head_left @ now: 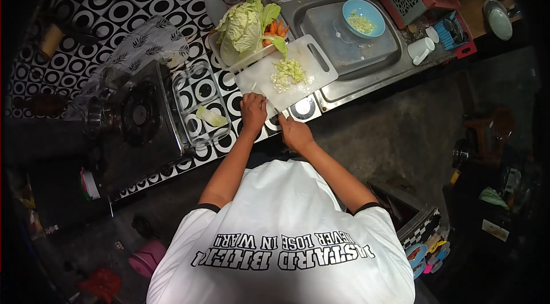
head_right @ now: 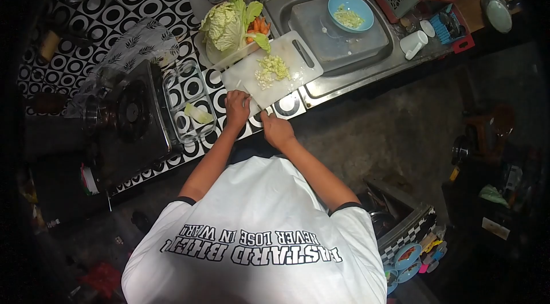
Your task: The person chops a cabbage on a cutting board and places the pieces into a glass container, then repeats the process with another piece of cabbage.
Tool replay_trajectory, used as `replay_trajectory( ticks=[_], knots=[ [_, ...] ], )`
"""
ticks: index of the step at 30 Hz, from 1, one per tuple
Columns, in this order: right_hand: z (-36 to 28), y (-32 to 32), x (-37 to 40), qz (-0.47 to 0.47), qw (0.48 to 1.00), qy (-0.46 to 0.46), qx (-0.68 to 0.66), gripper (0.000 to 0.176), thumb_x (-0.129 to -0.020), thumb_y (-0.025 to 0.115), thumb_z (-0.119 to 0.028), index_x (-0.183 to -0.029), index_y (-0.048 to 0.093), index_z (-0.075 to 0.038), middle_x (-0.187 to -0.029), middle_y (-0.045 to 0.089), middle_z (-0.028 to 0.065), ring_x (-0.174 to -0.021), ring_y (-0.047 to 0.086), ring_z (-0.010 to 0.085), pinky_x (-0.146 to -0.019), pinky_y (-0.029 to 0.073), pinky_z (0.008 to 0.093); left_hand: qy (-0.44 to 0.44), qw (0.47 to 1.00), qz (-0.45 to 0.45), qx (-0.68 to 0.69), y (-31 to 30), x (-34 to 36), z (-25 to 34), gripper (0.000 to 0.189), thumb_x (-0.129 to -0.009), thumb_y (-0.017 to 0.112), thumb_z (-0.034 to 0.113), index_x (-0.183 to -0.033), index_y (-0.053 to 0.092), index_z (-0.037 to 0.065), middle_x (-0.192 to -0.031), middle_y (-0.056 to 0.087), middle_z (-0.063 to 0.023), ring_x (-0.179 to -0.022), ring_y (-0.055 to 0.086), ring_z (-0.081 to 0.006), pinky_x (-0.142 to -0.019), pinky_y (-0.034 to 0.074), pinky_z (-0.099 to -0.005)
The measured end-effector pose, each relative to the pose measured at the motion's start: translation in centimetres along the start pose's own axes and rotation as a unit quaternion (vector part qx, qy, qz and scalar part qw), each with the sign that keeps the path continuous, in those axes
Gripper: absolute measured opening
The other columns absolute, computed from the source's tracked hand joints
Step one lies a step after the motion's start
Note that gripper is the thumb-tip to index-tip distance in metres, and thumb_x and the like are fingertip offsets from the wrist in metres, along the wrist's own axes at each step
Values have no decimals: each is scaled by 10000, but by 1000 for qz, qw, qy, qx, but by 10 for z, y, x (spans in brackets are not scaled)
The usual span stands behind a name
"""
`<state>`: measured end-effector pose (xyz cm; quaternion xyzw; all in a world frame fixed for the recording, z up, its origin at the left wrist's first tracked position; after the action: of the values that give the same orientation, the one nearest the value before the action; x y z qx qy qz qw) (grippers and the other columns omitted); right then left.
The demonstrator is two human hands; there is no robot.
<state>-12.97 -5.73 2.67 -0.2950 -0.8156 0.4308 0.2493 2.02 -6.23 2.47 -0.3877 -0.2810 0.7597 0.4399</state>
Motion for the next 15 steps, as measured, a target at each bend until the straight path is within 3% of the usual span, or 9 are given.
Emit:
replay_trajectory(
  ticks=[9,15],
  knots=[
    [3,6,1,-8,1000,-14,23,265,-854,491,-99,-1108,485,-24,-861,628,224,-697,668,372,-590,537,460,-6,1000,5,-6,0,-1,0,86,-757,695,60,-811,629,75,-867,591,-60,-930,537,-292,-795,404,-433],
    [0,2,1,-9,1000,-6,4,216,-861,492,-115,-1060,484,-33,-843,631,228,-700,665,378,-603,531,476,-16,1000,-3,8,0,-2,0,102,-734,692,31,-807,628,61,-864,598,-69,-930,534,-304,-786,394,-431]
  ],
)
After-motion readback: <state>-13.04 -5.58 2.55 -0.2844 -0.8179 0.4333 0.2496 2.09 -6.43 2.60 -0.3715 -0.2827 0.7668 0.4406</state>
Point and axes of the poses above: each hand's wrist, its own x-axis away from the middle knuckle, its own y-axis out of the palm, z = x × y, the point moved 7 cm from there along -x, towards the middle knuckle
